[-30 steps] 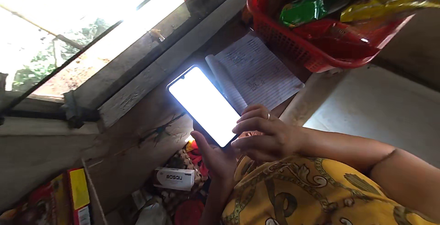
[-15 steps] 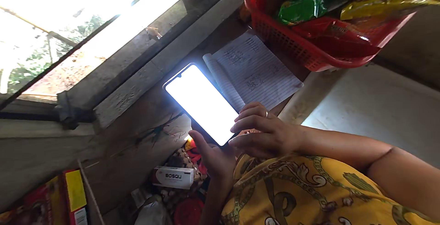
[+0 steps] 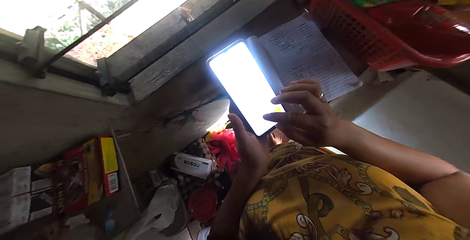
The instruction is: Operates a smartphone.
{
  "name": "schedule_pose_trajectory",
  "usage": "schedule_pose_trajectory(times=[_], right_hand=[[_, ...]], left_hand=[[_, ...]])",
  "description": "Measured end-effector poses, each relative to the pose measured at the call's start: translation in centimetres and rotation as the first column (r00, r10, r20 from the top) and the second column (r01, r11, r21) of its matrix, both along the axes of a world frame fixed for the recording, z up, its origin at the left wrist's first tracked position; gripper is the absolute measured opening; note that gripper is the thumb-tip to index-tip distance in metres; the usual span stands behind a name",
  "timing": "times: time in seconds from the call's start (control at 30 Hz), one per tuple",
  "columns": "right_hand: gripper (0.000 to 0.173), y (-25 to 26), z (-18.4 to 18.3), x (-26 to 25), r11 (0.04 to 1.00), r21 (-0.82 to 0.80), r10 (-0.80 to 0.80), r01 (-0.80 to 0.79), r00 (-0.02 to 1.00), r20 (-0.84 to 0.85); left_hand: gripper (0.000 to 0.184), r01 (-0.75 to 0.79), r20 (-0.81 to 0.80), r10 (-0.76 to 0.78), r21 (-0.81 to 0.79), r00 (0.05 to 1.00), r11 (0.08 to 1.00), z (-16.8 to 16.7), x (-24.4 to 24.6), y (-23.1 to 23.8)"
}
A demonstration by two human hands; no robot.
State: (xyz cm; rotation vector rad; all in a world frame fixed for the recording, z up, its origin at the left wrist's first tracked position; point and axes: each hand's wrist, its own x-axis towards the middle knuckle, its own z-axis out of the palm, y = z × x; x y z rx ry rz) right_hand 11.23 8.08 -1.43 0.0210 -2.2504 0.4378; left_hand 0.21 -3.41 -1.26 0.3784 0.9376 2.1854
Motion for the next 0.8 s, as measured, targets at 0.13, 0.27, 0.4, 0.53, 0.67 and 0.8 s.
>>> schedule_pose_trajectory(times=[0.13, 0.27, 0.4, 0.53, 0.67, 0.8], right_hand=[[0.018, -0.3, 0.2, -0.4, 1.000, -0.002, 0.021, -0.021, 0.999, 0.028], [0.019, -0.5, 0.3, -0.6, 1.000, 0.000, 0.027, -0.027, 0.999, 0.025], [0.018, -0.3, 0.1, -0.5, 1.000, -0.009, 0.015, -0.015, 1.000, 0.020], [0.018, -0.4, 0.1, -0.5, 1.000, -0.018, 0.004, -0.003, 0.999, 0.037], [0.020, -0.8, 0.2, -0.6, 0.998, -0.056, 0.015, -0.012, 0.998, 0.057], [0.020, -1.1, 0.1, -0.5, 0.995, -0.080, 0.062, -0.061, 0.998, 0.013]], left_hand=[[0.052, -0.001, -0.016, 0.001, 0.019, 1.000, 1.000, 0.0, -0.1, -0.1], [0.053, -0.008, -0.009, 0.008, 0.018, 1.000, 1.000, 0.0, -0.2, -0.1], [0.055, 0.004, -0.005, -0.004, -0.006, 1.000, 1.000, 0.0, -0.3, -0.2], [0.053, 0.002, -0.008, -0.002, -0.013, 1.000, 1.000, 0.0, -0.3, -0.2], [0.052, -0.002, 0.009, 0.002, -0.027, 1.000, 1.000, 0.3, -0.3, -0.1], [0.054, -0.048, 0.076, 0.051, -0.042, 0.996, 0.998, 0.6, -0.1, 0.0]])
